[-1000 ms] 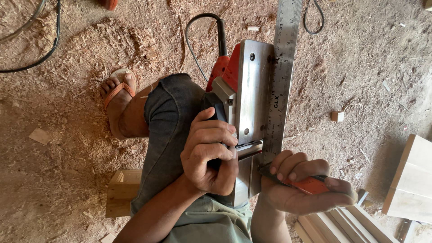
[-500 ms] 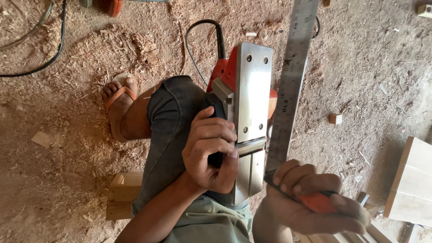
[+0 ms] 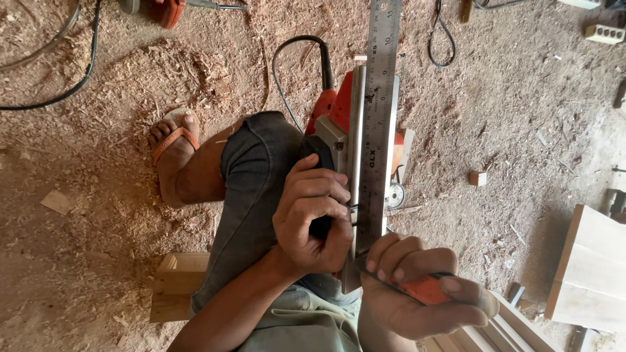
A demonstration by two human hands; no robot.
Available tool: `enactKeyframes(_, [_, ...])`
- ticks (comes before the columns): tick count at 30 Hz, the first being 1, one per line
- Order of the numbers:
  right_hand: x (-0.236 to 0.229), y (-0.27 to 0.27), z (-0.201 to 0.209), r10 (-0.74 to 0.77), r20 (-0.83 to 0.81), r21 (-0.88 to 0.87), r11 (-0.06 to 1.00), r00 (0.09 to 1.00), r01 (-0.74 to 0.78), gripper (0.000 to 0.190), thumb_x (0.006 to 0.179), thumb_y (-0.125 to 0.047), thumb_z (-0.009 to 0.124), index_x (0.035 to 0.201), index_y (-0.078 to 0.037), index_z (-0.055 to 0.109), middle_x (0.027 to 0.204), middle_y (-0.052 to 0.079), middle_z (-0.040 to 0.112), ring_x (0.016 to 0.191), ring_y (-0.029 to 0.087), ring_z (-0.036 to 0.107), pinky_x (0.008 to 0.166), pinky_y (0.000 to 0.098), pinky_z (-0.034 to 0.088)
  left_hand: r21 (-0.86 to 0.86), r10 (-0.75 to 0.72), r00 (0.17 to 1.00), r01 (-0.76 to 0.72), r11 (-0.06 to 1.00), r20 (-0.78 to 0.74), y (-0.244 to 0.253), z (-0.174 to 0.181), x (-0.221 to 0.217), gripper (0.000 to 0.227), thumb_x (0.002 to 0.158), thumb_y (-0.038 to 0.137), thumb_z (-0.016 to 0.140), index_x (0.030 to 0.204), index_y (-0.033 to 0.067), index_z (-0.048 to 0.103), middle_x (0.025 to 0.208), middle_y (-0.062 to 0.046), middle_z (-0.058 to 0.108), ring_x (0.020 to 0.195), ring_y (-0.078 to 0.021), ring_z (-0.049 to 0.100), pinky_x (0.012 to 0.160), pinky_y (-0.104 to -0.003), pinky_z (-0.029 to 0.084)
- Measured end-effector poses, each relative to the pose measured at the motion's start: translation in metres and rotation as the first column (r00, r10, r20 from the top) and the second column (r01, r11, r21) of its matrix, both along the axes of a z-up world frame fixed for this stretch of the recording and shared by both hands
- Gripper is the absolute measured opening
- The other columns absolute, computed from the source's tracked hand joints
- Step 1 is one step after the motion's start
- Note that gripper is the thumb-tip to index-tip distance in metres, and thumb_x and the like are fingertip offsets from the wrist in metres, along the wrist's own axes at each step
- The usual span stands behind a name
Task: The person adjusts the depth and alignment of a handheld electric planer using a metal ruler and an Allen key. They repeatedly measure the blade exposure and tighten the adjustment screws while seated on the floor.
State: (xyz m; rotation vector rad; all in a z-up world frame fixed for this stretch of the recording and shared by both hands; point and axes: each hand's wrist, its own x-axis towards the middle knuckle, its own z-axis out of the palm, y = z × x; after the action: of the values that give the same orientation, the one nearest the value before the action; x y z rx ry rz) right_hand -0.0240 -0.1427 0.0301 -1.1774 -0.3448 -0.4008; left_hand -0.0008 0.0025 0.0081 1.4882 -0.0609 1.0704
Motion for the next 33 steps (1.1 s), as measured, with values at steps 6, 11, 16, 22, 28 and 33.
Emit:
enactKeyframes(6, [0.0014,-0.0009,-0.0038,-0.017,-0.026,0.075,0.997,1.000,0.019,0.050,0.109,-0.061,0.019,0.116,-0.022,0.049,0.069,0.010,0.048,0.042,0.020,0.041,0.043,0.0402,0.042,-0.018,0.008,1.000,-0.008,1.000,0.013,0.0012,0.0013,0.0004,0.023,0.086,-0.006,0.060,0.101,0.0103,0.052,0.099,-0.008,0.065,0.103,-0.0273,0.071,0.119,-0.049,0.044])
enactKeyframes(11, [0.0019,-0.0001,-0.0052,-0.033,0.011,0.002,0.999,0.999,0.033,0.048,0.112,-0.061,0.020,0.116,-0.023,0.050,0.070,0.008,0.046,0.042,0.018,0.040,0.042,0.0381,0.041,-0.028,0.012,1.000,-0.012,1.000,0.005,0.0011,0.0026,0.0001,0.024,0.085,-0.007,0.060,0.100,0.0105,0.052,0.099,-0.008,0.065,0.104,-0.0274,0.071,0.120,-0.049,0.044])
enactKeyframes(16, [0.0042,-0.0035,-0.0043,-0.012,0.029,-0.092,0.996,0.999,0.015,0.045,0.115,-0.060,0.022,0.116,-0.024,0.050,0.070,0.006,0.046,0.041,0.017,0.040,0.042,0.0371,0.041,-0.033,0.021,1.000,-0.021,0.999,0.015,-0.0002,0.0016,0.0008,0.024,0.085,-0.007,0.058,0.100,0.0102,0.052,0.097,-0.008,0.065,0.103,-0.0274,0.071,0.118,-0.049,0.044])
enactKeyframes(22, [0.0034,-0.0016,-0.0029,0.013,0.033,-0.118,0.993,0.999,-0.009,0.042,0.115,-0.058,0.022,0.115,-0.024,0.047,0.072,0.007,0.046,0.043,0.018,0.043,0.044,0.0388,0.044,-0.046,0.030,0.999,-0.029,0.999,0.021,-0.0012,0.0007,0.0007,0.023,0.087,-0.008,0.058,0.101,0.0098,0.052,0.098,-0.008,0.064,0.103,-0.0274,0.071,0.116,-0.047,0.044])
enactKeyframes(28, [0.0025,0.0019,0.0002,0.017,0.013,-0.102,0.995,1.000,-0.016,0.039,0.111,-0.058,0.023,0.114,-0.026,0.045,0.072,0.008,0.046,0.044,0.021,0.046,0.045,0.0419,0.047,-0.054,0.017,0.999,-0.015,0.998,0.030,0.0003,0.0004,0.0004,0.024,0.085,-0.007,0.056,0.101,0.0096,0.052,0.097,-0.008,0.064,0.102,-0.0275,0.071,0.119,-0.049,0.044])
enactKeyframes(33, [-0.0025,0.0019,-0.0018,0.004,-0.015,-0.098,0.995,1.000,-0.005,0.039,0.114,-0.061,0.026,0.113,-0.027,0.045,0.074,0.007,0.045,0.046,0.021,0.043,0.047,0.0430,0.045,-0.061,0.015,1.000,-0.014,0.998,0.024,0.0011,0.0014,0.0003,0.026,0.081,-0.007,0.055,0.101,0.0095,0.052,0.097,-0.008,0.064,0.100,-0.0273,0.070,0.120,-0.051,0.042])
